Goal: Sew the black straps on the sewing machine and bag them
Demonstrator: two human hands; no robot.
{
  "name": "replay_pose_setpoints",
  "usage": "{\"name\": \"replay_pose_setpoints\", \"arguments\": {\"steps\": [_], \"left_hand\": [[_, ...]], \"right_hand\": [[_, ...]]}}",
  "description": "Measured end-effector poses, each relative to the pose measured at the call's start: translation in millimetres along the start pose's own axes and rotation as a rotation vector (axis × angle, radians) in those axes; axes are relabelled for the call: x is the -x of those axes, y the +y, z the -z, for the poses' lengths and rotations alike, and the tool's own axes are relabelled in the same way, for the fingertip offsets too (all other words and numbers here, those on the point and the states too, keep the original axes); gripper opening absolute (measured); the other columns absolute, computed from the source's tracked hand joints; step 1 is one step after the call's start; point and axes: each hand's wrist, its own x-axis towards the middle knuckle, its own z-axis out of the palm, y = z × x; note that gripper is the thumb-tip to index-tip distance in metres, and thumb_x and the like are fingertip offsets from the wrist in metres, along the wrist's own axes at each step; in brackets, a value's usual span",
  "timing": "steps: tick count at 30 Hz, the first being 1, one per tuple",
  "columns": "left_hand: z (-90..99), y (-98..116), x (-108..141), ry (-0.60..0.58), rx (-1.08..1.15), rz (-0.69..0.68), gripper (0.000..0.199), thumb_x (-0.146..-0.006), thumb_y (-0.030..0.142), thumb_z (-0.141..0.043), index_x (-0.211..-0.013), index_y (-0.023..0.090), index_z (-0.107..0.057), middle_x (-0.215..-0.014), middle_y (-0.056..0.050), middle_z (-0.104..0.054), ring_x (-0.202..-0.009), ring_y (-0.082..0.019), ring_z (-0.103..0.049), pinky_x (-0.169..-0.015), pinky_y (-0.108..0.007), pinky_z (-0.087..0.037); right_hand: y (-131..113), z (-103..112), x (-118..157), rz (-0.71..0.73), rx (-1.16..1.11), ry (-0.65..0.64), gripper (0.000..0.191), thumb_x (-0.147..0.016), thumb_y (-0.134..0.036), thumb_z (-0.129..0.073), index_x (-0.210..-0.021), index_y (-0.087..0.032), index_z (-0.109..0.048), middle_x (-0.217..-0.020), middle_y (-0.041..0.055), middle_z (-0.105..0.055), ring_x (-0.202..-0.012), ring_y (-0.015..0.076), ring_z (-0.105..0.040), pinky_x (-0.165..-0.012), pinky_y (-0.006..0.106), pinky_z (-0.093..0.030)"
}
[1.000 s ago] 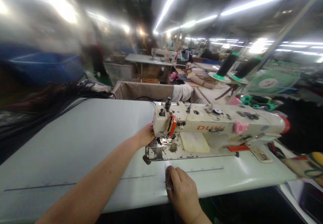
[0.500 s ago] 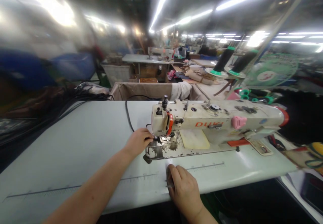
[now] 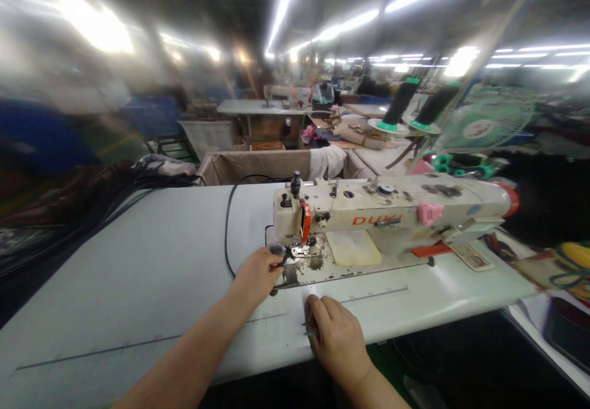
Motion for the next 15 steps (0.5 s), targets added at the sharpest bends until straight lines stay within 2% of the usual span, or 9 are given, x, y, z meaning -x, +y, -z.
{"name": "replay_pose_setpoints", "arguments": {"steps": [5, 10, 12, 15], "left_hand": [[-13.6, 6.6, 10.2, 0.019, 0.031, 0.061, 0.026, -0.086, 0.013, -0.070, -0.111, 0.019, -0.076, -0.105, -0.005, -0.071, -0.091, -0.016, -0.071, -0.085, -0.027, -0.054], [-26.4, 19.1, 21.3, 0.003, 0.037, 0.074, 0.035, -0.088, 0.018, -0.067, -0.123, 0.015, -0.070, -0.119, -0.010, -0.065, -0.085, -0.015, -0.072, -0.086, -0.026, -0.056], [-31.2, 25.5, 25.4, 0.011, -0.003, 0.072, 0.038, -0.091, 0.021, -0.062, -0.128, 0.012, -0.066, -0.121, -0.013, -0.063, -0.094, -0.019, -0.071, -0.093, -0.029, -0.055], [-35.2, 34.4, 30.1, 0.016, -0.058, 0.072, 0.040, -0.092, 0.016, -0.053, -0.131, 0.011, -0.064, -0.120, -0.015, -0.062, -0.110, -0.023, -0.067, -0.103, -0.031, -0.050]], "right_hand": [[-0.3, -0.2, 0.9, -0.011, 0.002, -0.028, 0.047, -0.071, -0.004, -0.053, -0.115, -0.018, -0.057, -0.083, 0.0035, -0.062, -0.073, 0.0211, -0.055, -0.065, 0.033, -0.042], [0.0, -0.7, 2.9, -0.031, -0.031, -0.035, 0.047, -0.071, -0.004, -0.054, -0.116, -0.017, -0.059, -0.083, 0.0041, -0.062, -0.073, 0.0220, -0.056, -0.066, 0.034, -0.044], [1.3, 1.2, 1.9, -0.056, -0.076, -0.044, 0.046, -0.071, -0.004, -0.054, -0.115, -0.017, -0.060, -0.084, 0.0043, -0.063, -0.074, 0.0220, -0.057, -0.067, 0.033, -0.045], [5.2, 8.5, -1.5, -0.102, -0.232, -0.058, 0.037, -0.075, -0.004, -0.053, -0.107, -0.020, -0.061, -0.083, 0.0027, -0.064, -0.073, 0.0196, -0.059, -0.067, 0.030, -0.046]]}}
